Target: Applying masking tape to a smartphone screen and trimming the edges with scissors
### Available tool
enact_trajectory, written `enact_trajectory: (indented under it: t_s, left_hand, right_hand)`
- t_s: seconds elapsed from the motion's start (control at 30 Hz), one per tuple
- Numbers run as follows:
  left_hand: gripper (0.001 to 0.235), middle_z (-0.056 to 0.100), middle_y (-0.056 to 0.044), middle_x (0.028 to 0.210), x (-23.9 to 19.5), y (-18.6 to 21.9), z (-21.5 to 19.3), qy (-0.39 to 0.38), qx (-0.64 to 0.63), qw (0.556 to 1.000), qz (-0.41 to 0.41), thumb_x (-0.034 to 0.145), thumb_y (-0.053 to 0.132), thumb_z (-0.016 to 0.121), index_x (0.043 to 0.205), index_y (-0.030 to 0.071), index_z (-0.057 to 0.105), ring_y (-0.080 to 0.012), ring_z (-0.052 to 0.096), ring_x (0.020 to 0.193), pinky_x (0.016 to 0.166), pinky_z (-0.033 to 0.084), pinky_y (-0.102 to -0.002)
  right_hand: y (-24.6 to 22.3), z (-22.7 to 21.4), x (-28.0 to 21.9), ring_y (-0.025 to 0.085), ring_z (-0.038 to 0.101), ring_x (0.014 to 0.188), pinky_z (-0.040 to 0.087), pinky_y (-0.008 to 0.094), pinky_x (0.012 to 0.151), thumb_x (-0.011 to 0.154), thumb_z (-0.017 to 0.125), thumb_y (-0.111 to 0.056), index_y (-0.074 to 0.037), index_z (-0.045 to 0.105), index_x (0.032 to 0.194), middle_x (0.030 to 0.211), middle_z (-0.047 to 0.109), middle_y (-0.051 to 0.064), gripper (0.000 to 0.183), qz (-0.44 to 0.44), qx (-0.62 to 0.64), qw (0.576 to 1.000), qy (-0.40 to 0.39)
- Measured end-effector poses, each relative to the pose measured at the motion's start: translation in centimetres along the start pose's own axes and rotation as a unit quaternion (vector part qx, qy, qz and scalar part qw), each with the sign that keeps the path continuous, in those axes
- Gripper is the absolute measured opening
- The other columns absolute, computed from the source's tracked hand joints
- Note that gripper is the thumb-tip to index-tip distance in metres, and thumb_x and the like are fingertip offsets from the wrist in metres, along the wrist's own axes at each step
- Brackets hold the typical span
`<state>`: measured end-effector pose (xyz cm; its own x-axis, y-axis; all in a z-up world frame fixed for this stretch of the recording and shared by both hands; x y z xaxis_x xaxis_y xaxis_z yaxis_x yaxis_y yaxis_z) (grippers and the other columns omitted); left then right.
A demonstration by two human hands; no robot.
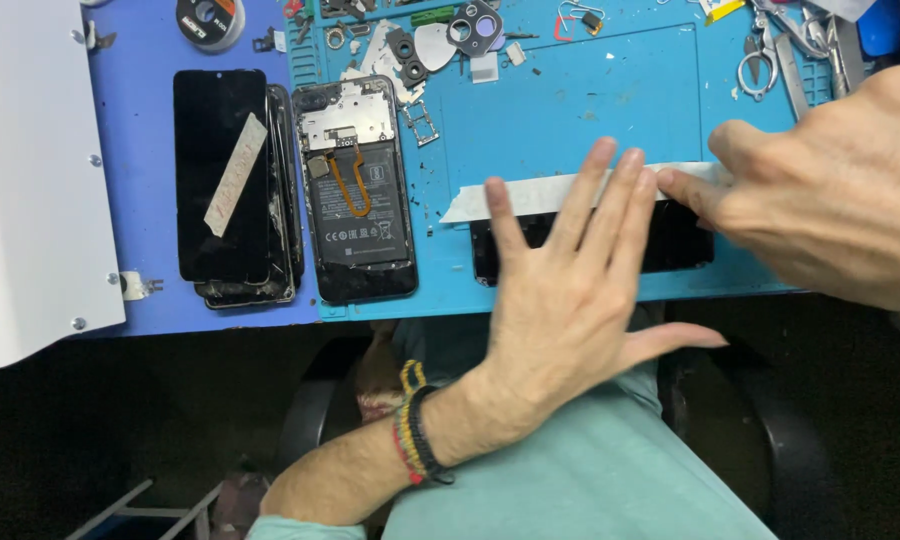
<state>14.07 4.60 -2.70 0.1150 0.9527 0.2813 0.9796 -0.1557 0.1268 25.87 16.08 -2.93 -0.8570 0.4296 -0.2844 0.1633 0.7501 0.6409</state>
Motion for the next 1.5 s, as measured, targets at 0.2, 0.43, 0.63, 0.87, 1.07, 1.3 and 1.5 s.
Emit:
enact_trajectory:
  t_s: [0.2, 0.43, 0.63, 0.87, 1.07, 1.3, 1.5]
  left_hand:
    - [0.128, 0.043, -0.014, 0.167, -3.1, -5.1, -2.2, -0.048, 0.07, 0.996, -0.016, 0.083, 0.101, 0.043, 0.16, -0.001, 0.048, -0.0388, 0.03, 0.155, 0.102, 0.009, -0.092]
    - [0.126, 0.039, -0.023, 0.166, 0.0, 0.2, 0.3, -0.014, -0.036, 0.999, 0.032, 0.082, 0.094, 0.041, 0.157, -0.008, 0.051, -0.0331, 0.03, 0.158, 0.118, 0.007, -0.082]
    - [0.116, 0.056, -0.02, 0.156, 0.9, 1.1, 0.8, 0.039, 0.003, 0.997, 0.061, 0.083, 0.09, 0.064, 0.149, -0.004, 0.058, -0.031, 0.052, 0.147, 0.128, 0.03, -0.062]
    - [0.129, 0.047, -0.012, 0.164, 2.0, 4.1, 1.2, -0.01, 0.167, 0.985, 0.038, 0.08, 0.108, 0.036, 0.156, 0.005, 0.053, -0.0197, 0.03, 0.158, 0.13, 0.028, -0.051]
    - [0.138, 0.051, -0.013, 0.162, 2.7, 5.8, 1.7, -0.023, 0.209, 0.977, 0.037, 0.075, 0.11, 0.03, 0.151, -0.002, 0.053, -0.031, 0.032, 0.158, 0.124, 0.032, -0.064]
    - [0.137, 0.049, -0.015, 0.163, 2.8, 5.8, 1.0, -0.018, 0.217, 0.976, 0.026, 0.071, 0.105, 0.032, 0.156, -0.001, 0.044, -0.0291, 0.034, 0.159, 0.122, 0.032, -0.064]
    - [0.141, 0.039, -0.018, 0.167, 2.7, 6.4, 2.4, -0.045, 0.232, 0.971, 0.043, 0.07, 0.104, 0.028, 0.158, -0.007, 0.033, -0.0345, 0.028, 0.161, 0.12, 0.03, -0.069]
  right_hand:
    - [-0.1, 0.8, 0.0, 0.008, 0.073, 0.047, 0.035, 0.032, 0.049, 0.096, 0.043, -0.054, -0.053, 0.038, 0.158, 0.09, 0.065, -0.02, 0.063, -0.015, -0.02, 0.996, -0.085]
    - [0.5, -1.0, 0.5, 0.015, 0.072, 0.047, 0.037, 0.033, 0.043, 0.103, 0.047, -0.04, -0.045, 0.055, 0.125, 0.076, 0.064, -0.014, 0.024, -0.013, 0.049, 0.998, -0.045]
    - [2.9, -1.2, 0.6, 0.011, 0.077, 0.062, 0.049, 0.031, 0.05, 0.093, 0.047, -0.071, -0.042, 0.052, 0.117, 0.084, 0.068, -0.019, 0.038, -0.006, 0.047, 0.991, -0.125]
    - [4.5, 1.0, 0.5, 0.012, 0.075, 0.074, 0.054, 0.032, 0.059, 0.089, 0.041, -0.082, -0.039, 0.051, 0.102, 0.084, 0.067, -0.022, 0.045, 0.003, 0.101, 0.981, -0.167]
    - [5.6, -3.1, 1.2, 0.019, 0.076, 0.066, 0.057, 0.033, 0.057, 0.105, 0.019, -0.073, -0.037, 0.055, 0.097, 0.073, 0.074, -0.01, 0.051, 0.016, 0.177, 0.954, -0.241]
    - [4.1, -2.5, 1.4, 0.024, 0.069, 0.059, 0.053, 0.041, 0.05, 0.106, 0.037, -0.063, -0.031, 0.061, 0.061, 0.06, 0.065, -0.007, 0.061, 0.012, 0.147, 0.983, -0.113]
    - [2.5, -0.4, 1.9, 0.025, 0.077, 0.09, 0.057, 0.042, 0.066, 0.101, 0.041, -0.037, -0.032, 0.07, 0.1, 0.095, 0.076, -0.009, 0.03, 0.03, 0.203, 0.933, -0.294]
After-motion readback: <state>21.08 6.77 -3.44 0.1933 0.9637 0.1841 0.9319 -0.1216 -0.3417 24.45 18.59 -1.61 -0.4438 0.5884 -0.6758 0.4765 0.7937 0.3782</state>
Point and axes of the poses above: each hand's wrist, its own x-axis towards the middle knuckle, its own z-axis out of the palm, y = z × x, the point moved 6 cm from there along x, towards the middle knuckle
